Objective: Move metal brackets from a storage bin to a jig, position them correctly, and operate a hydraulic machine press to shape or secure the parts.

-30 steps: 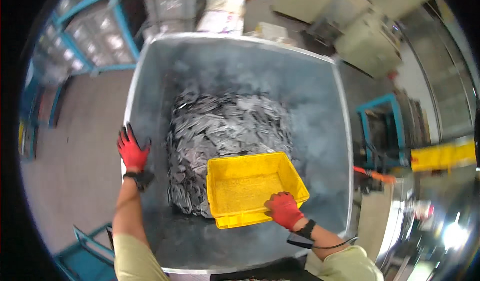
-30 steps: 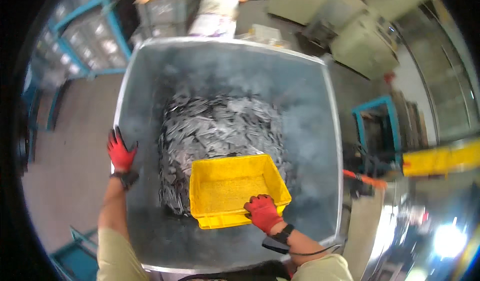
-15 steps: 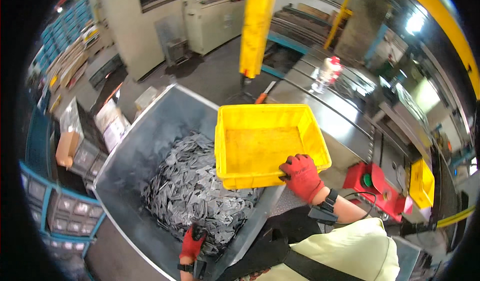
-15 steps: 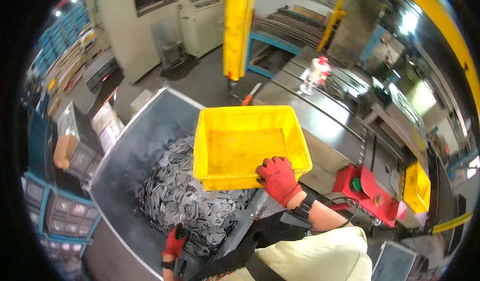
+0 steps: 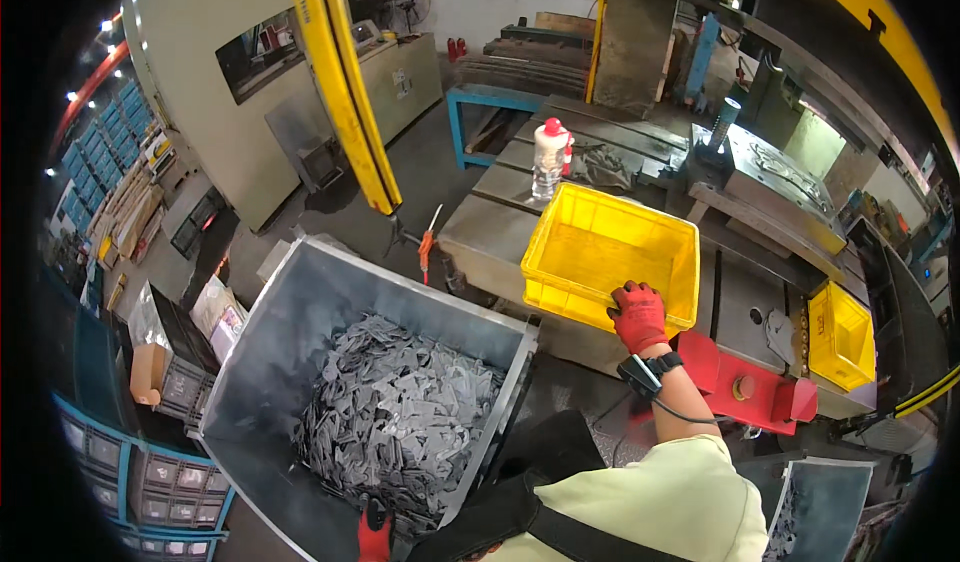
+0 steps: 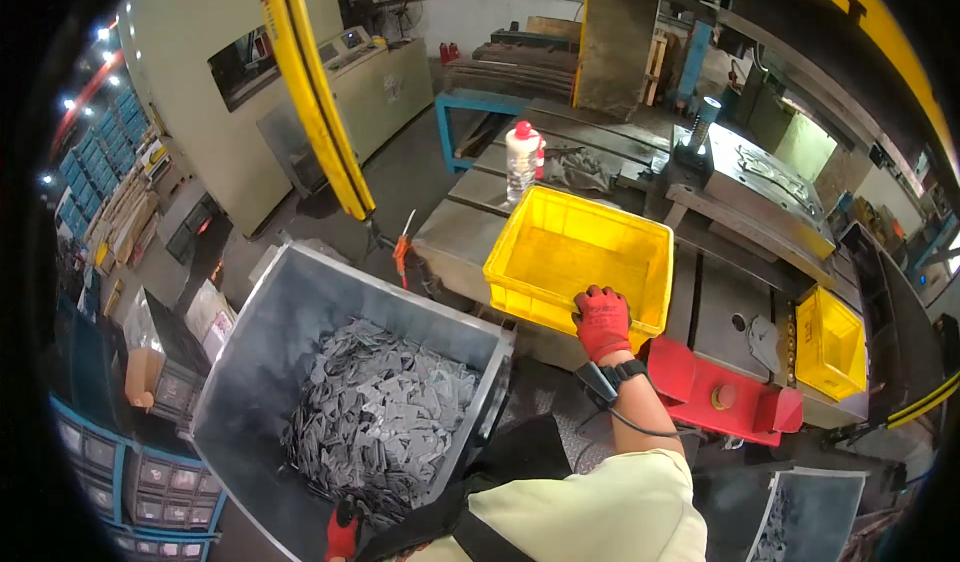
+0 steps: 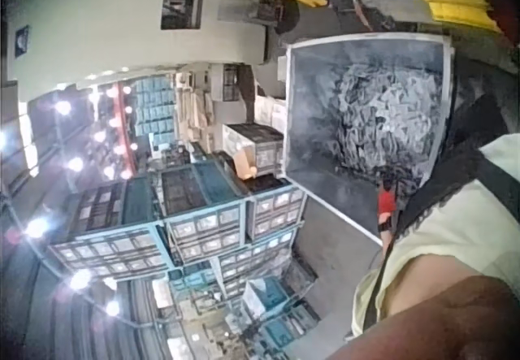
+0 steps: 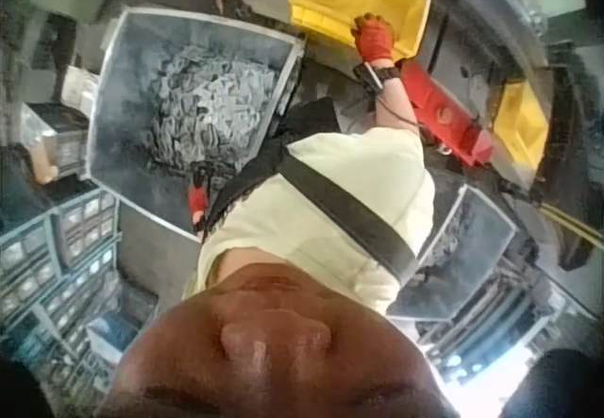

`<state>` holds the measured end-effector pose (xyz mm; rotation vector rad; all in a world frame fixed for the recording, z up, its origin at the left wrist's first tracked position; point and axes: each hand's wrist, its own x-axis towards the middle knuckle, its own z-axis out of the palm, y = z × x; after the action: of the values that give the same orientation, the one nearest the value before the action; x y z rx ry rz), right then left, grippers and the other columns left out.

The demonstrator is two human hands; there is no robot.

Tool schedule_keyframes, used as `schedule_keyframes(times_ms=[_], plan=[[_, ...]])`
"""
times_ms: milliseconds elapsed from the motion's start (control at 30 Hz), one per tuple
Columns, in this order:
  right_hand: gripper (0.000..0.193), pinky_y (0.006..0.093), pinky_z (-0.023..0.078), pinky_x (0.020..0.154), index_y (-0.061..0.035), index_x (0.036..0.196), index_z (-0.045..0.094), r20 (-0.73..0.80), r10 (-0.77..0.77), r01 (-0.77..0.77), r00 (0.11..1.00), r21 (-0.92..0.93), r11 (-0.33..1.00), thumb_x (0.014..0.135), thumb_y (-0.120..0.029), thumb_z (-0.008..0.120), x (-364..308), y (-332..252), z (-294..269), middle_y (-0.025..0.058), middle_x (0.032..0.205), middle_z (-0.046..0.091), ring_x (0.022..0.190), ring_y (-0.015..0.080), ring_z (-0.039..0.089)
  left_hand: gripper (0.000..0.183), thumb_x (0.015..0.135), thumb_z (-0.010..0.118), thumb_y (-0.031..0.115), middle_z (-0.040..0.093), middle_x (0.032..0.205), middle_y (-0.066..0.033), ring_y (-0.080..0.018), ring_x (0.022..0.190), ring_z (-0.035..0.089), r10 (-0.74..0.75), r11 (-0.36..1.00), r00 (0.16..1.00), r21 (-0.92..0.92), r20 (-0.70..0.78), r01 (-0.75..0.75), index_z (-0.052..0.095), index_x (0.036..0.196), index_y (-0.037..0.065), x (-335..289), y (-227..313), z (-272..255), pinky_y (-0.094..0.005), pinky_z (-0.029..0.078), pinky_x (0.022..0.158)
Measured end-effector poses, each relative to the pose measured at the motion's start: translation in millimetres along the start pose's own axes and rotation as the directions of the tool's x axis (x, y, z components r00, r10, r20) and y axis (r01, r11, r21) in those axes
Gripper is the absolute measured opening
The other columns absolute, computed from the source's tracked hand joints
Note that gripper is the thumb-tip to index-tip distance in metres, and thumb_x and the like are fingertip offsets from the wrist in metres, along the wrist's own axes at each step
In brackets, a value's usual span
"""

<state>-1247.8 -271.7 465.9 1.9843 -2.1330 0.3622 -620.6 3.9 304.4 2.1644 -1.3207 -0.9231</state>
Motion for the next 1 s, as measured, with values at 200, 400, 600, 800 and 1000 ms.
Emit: schedule_keyframes(times_ms=[200,400,600,800,1000], plan=[[0.027,0.0454,0.048,0.086,-0.0149,0.098,0.069,0.057,0.076,-0.080,0.995,0.061,0.995,0.077,-0.030,0.073,37,80,39,0.0089,0.105,0.064,0.103,0.0306,0.059,0.053,0.086,0.072,0.023,0.064,0.127,-0.0142,-0.0270,0.118,0.061,0.078,0.996,0.993,-0.054,0.086,-0.073,0.056,0.134,0.006,7,76,66,-0.0367,0.046,0.098],[0.015,0.0441,0.049,0.083,-0.0155,0.089,0.071,0.012,0.004,-0.005,1.000,0.093,0.996,0.076,-0.022,0.069,57,135,52,0.0087,0.098,0.065,0.097,0.0302,0.063,0.052,0.087,0.072,0.021,0.065,0.126,-0.0135,-0.0261,0.117,0.061,0.280,0.959,0.918,-0.118,0.281,-0.256,0.056,0.134,0.006,39,149,113,-0.0365,0.046,0.098],[0.050,0.0464,0.042,0.099,-0.0139,0.120,0.063,-0.033,-0.027,0.030,0.999,0.093,0.995,0.075,-0.034,0.075,46,152,25,0.0098,0.111,0.063,0.109,0.0307,0.057,0.051,0.088,0.070,0.022,0.066,0.122,-0.0110,-0.0238,0.110,0.063,0.178,0.983,0.869,-0.051,0.461,-0.174,0.055,0.135,0.007,65,234,140,-0.0347,0.048,0.094],[0.052,0.0486,0.041,0.099,-0.0094,0.119,0.061,-0.382,0.058,0.092,0.922,0.363,0.927,0.077,-0.037,0.074,-50,92,-41,0.0125,0.110,0.062,0.108,0.0336,0.056,0.059,0.085,0.075,0.026,0.068,0.113,-0.0177,-0.0255,0.101,0.067,0.363,0.900,0.728,-0.016,0.582,-0.437,0.053,0.131,-0.004,88,278,164,-0.0343,0.051,0.088],[0.046,0.0463,0.046,0.091,-0.0088,0.114,0.065,-0.134,0.305,-0.193,0.943,0.527,0.827,0.079,-0.038,0.072,-233,47,-14,0.0158,0.107,0.063,0.103,0.0355,0.058,0.049,0.090,0.070,0.033,0.063,0.124,-0.0190,-0.0314,0.113,0.062,0.546,0.611,0.341,-0.086,0.765,-0.787,0.058,0.127,0.003,70,321,226,-0.0380,0.048,0.097]])
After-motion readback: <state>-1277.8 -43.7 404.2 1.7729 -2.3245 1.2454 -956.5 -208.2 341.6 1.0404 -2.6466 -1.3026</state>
